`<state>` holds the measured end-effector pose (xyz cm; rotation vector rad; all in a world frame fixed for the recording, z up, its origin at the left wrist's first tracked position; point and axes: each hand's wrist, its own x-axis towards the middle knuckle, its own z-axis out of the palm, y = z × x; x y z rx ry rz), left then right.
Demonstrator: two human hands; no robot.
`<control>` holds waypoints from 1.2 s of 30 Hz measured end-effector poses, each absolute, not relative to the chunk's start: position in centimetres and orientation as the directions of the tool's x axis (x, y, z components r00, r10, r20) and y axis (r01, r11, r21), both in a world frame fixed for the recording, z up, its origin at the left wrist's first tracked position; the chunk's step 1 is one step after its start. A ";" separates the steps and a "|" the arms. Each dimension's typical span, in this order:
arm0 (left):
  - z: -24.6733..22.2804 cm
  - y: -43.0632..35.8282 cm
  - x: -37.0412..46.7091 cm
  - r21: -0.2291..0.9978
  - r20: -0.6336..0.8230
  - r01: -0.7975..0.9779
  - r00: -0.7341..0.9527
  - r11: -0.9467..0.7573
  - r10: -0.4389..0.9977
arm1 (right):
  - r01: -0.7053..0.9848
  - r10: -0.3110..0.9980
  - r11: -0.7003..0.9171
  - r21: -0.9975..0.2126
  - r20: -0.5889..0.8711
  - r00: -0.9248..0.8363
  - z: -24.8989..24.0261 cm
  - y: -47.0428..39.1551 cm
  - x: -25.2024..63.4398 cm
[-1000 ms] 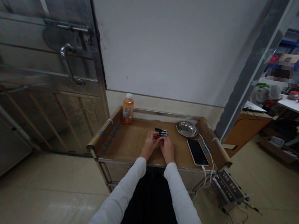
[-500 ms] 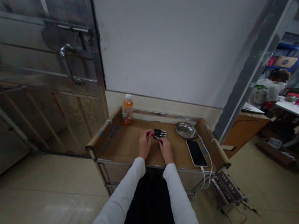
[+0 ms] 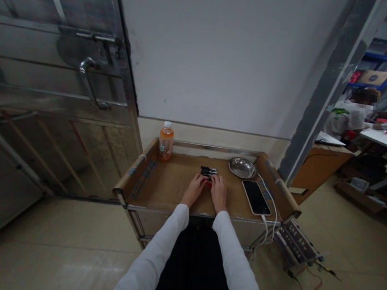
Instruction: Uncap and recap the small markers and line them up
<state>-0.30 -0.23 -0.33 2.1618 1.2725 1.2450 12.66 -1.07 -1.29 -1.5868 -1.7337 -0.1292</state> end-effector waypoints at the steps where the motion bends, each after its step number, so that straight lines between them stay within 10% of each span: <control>1: -0.4 -0.3 -0.2 0.637 0.475 0.549 0.274 -0.542 0.836 | 0.885 0.806 0.230 -0.404 0.589 0.059 -1.3 -1.0 12.6; 36: 0.1 -0.7 0.1 0.433 0.394 0.785 0.277 -0.443 0.876 | 0.876 0.862 0.210 -0.434 0.504 0.043 -1.9 -1.1 12.7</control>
